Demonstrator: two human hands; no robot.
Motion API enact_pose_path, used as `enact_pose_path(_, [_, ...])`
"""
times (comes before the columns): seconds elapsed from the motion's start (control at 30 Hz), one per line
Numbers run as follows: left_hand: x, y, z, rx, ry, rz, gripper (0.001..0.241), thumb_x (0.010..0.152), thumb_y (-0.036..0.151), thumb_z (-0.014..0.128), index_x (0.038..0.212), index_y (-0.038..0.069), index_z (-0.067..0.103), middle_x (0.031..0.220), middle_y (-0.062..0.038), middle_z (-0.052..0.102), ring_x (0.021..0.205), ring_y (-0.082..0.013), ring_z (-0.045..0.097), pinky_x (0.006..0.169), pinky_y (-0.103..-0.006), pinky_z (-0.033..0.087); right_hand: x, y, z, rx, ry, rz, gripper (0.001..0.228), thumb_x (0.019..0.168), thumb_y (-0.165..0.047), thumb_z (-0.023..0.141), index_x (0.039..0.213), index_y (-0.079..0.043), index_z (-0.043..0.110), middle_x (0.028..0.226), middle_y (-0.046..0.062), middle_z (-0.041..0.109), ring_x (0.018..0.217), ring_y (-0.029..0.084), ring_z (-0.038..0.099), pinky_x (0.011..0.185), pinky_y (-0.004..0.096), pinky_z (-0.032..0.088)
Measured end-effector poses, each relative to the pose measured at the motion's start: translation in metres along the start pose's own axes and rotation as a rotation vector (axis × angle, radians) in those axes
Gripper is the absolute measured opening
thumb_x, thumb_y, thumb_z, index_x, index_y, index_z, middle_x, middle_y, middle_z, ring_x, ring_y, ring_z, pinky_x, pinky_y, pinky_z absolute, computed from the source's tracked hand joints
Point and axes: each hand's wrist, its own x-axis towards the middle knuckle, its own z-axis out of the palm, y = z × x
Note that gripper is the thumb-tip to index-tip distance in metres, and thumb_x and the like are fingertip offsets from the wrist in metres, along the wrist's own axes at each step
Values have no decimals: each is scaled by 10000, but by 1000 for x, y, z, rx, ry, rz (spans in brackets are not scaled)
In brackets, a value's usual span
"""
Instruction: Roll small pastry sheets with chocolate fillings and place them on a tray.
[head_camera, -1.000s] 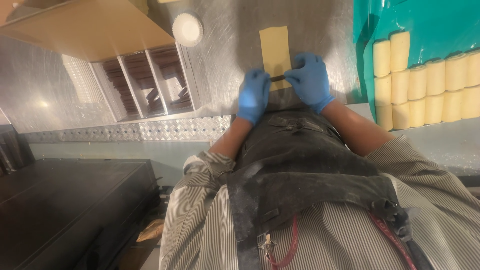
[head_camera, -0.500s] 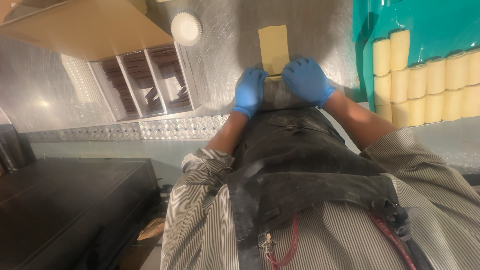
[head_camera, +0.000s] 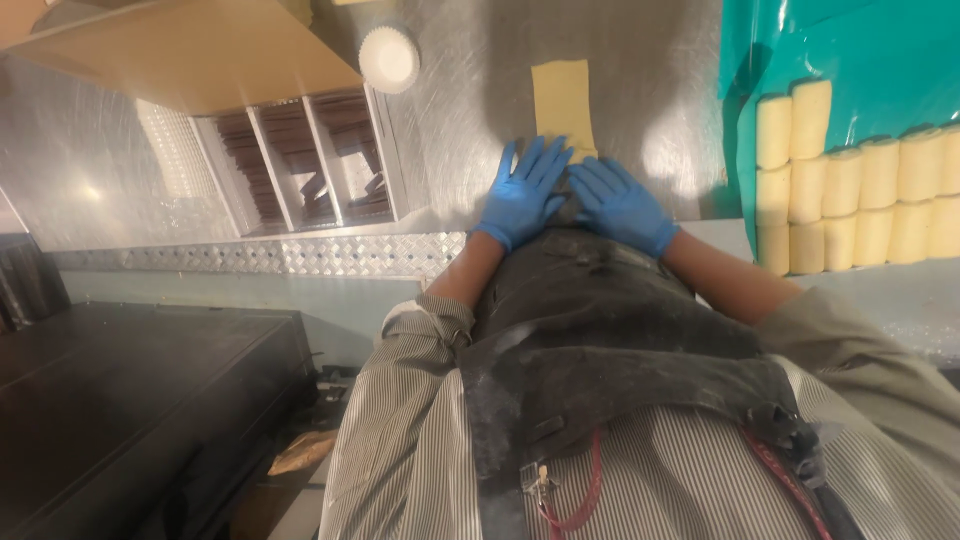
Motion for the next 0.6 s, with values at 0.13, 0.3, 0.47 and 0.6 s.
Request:
enact_pose_path(0.13, [5, -2, -17, 37, -155, 5, 672, 1084, 503, 458, 1654, 236, 223, 1725, 19, 213, 1594, -238, 183, 1293, -577, 56, -13, 1, 14, -9, 1, 53, 699, 963, -488, 690, 1413, 31, 563, 1369, 247, 606, 1274, 441, 598, 1070, 596, 493])
enact_pose_path(0.3, [7, -5, -18, 20, -143, -15, 686, 1050, 526, 472, 1637, 225, 287, 1721, -64, 177, 1590, -307, 194, 1287, -606, 85, -4, 2, 14, -19, -54, 158, 697, 895, -466, 768, 1382, 11, 627, 1374, 210, 621, 1295, 414, 593, 1144, 565, 447])
enact_pose_path(0.47, [-5, -44, -9, -981, 630, -170, 908, 905, 11, 684, 1656, 87, 180, 1633, -242, 320, 1515, -352, 384, 1280, -533, 248, 11, 6, -5, 197, -181, 307, 676, 869, -446, 773, 1346, 17, 653, 1362, 221, 633, 1322, 421, 581, 1192, 539, 412])
enact_pose_path(0.6, [-87, -141, -33, -403, 561, -429, 823, 902, -37, 688, 1578, -70, 220, 1482, -243, 493, 1406, -410, 515, 1271, -536, 304, -10, 23, -24, 248, -8, 457, 581, 956, -431, 729, 1392, -57, 640, 1356, 145, 604, 1283, 376, 571, 1132, 509, 437])
